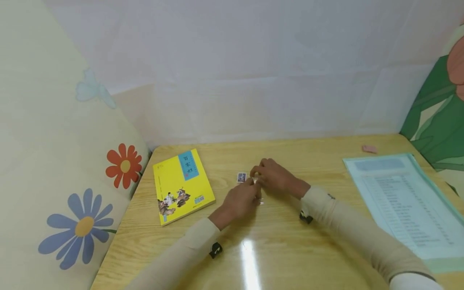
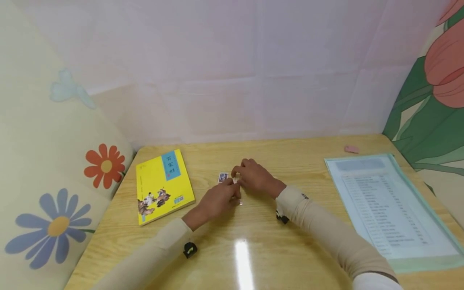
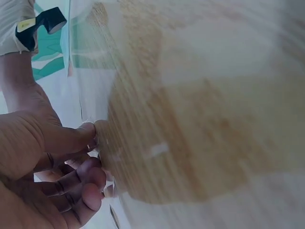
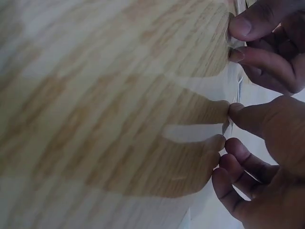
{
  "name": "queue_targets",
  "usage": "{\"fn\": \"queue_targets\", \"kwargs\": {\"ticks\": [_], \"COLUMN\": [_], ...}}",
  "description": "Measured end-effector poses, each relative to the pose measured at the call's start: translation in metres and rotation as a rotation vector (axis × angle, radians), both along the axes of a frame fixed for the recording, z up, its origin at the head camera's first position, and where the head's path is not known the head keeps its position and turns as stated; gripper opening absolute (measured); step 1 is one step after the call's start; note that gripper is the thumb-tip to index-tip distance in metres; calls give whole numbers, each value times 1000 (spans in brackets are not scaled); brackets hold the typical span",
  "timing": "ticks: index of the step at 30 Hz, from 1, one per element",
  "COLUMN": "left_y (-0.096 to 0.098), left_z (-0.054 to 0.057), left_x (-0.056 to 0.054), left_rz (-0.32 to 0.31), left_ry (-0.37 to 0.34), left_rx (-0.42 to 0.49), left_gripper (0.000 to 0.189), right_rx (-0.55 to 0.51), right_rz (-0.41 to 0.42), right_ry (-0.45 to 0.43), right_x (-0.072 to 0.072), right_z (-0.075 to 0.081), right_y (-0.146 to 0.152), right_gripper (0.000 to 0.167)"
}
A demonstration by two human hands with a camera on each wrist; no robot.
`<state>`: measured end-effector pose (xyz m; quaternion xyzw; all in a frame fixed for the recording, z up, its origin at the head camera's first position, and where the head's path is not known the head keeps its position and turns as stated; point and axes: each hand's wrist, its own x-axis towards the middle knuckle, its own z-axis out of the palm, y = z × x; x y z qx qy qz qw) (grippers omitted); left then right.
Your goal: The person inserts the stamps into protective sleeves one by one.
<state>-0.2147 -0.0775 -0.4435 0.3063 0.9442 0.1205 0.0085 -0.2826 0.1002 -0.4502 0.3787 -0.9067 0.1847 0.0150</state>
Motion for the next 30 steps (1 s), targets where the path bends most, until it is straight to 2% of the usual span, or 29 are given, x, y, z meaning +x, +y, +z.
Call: {"fn": "queue_targets", "kwargs": {"ticks": [3, 8, 12, 15, 19, 25, 30], "left_y": [-1, -3, -5, -5, -5, -5, -5], "left_z": [1, 5, 9, 11, 14, 16, 18], "left_x": [0, -2, -4, -6, -6, -5, -5], "left_rz": [3, 55, 76, 73, 61, 72, 79], "left_ry": [-33, -178, -279, -317, -332, -346, -307], "left_rx": [45, 190, 320, 397, 475, 531, 521], "left_gripper": [8, 7, 8, 7, 13, 32, 21], "right_rx": [-3, -3, -14, -76, -187, -332, -432], "right_rz": [-2, -2, -30, -61, -88, -121, -162], "right_ry": [21, 23, -9, -52, -131, -270, -301], "right_x": [1, 0, 0, -2, -5, -3, 3], "right_z": [-2, -1, -1, -2, -5, 0, 10], "right_y": [-1, -2, -1, 1, 5, 14, 20], "right_gripper": [21, 17, 15, 15, 15, 34, 29]}}
